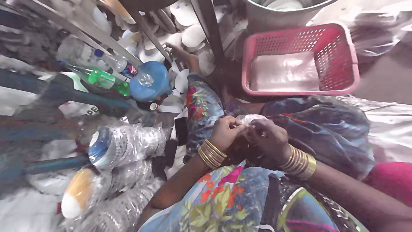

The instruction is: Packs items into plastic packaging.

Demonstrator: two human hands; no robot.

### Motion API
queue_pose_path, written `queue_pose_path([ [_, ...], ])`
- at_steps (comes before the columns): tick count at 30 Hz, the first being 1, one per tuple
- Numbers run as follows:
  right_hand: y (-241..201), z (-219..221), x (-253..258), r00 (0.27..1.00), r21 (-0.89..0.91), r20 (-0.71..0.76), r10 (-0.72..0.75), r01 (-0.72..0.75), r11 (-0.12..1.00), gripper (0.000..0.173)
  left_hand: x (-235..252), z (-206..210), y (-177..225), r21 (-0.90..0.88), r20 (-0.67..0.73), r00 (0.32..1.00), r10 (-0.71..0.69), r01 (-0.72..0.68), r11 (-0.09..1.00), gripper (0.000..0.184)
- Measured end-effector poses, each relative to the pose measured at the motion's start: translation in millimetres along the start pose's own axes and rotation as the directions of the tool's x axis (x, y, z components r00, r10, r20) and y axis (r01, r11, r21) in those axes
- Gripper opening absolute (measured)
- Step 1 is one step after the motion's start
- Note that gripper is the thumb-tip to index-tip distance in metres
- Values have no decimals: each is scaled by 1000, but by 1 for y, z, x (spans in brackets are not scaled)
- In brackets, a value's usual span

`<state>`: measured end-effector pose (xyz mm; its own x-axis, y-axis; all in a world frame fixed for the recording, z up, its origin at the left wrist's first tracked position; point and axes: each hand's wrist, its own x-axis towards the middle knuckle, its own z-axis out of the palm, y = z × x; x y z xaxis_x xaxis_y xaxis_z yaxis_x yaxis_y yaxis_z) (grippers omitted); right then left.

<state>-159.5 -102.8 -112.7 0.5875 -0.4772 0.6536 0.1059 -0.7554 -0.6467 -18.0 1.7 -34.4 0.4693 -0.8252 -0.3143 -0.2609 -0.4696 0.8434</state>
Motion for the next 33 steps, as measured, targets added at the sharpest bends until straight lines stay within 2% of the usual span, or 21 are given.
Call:
queue_pose_path([
  [3,0,-1,0,995,-119,70,-69,77,990,20,1,0,-8,20,20,999,41,-41,999,16],
  [5,-4,-3,1,989,-142,144,-18,38,989,21,-3,2,-9,165,-18,989,149,-144,976,15],
  [6,-7,-4,3,984,-158,177,30,-1,987,20,-6,6,-9,273,-59,967,249,-224,935,14],
  [9,-13,-7,13,927,-153,288,240,-203,967,17,-11,21,-19,505,-149,829,539,-406,762,9],
  [11,-11,-14,21,847,-72,394,357,-359,930,17,-9,27,-29,569,-154,730,666,-485,664,11],
  [13,-10,-18,24,790,22,453,414,-474,880,17,-8,28,-36,606,-132,648,750,-546,579,12],
  [16,-6,-19,24,760,99,491,426,-534,839,29,-9,29,-38,615,-109,627,772,-567,548,13],
  [18,-6,-21,26,760,58,504,410,-503,862,34,-9,29,-39,556,-129,666,734,-565,610,13],
  [20,-12,-21,27,790,-43,488,370,-402,915,29,-9,25,-35,370,-146,801,580,-500,783,13],
  [22,-15,-17,22,853,-96,434,289,-275,956,20,-7,13,-28,41,-78,953,292,-289,956,9],
  [23,-14,-15,18,890,-104,396,226,-201,974,16,-3,7,-24,-143,1,989,146,-144,979,4],
  [24,-12,-12,15,918,-110,363,160,-128,986,15,0,1,-22,-303,86,996,36,-8,953,6],
  [26,-6,-9,10,950,-87,309,39,-13,996,15,3,-4,-24,-514,215,975,-62,166,841,17],
  [29,5,-7,6,970,22,234,-62,58,998,16,1,-4,-30,-648,260,962,-82,237,723,21],
  [33,9,-9,4,966,94,229,-124,105,990,19,-1,-2,-33,-717,258,960,-111,267,644,22],
])
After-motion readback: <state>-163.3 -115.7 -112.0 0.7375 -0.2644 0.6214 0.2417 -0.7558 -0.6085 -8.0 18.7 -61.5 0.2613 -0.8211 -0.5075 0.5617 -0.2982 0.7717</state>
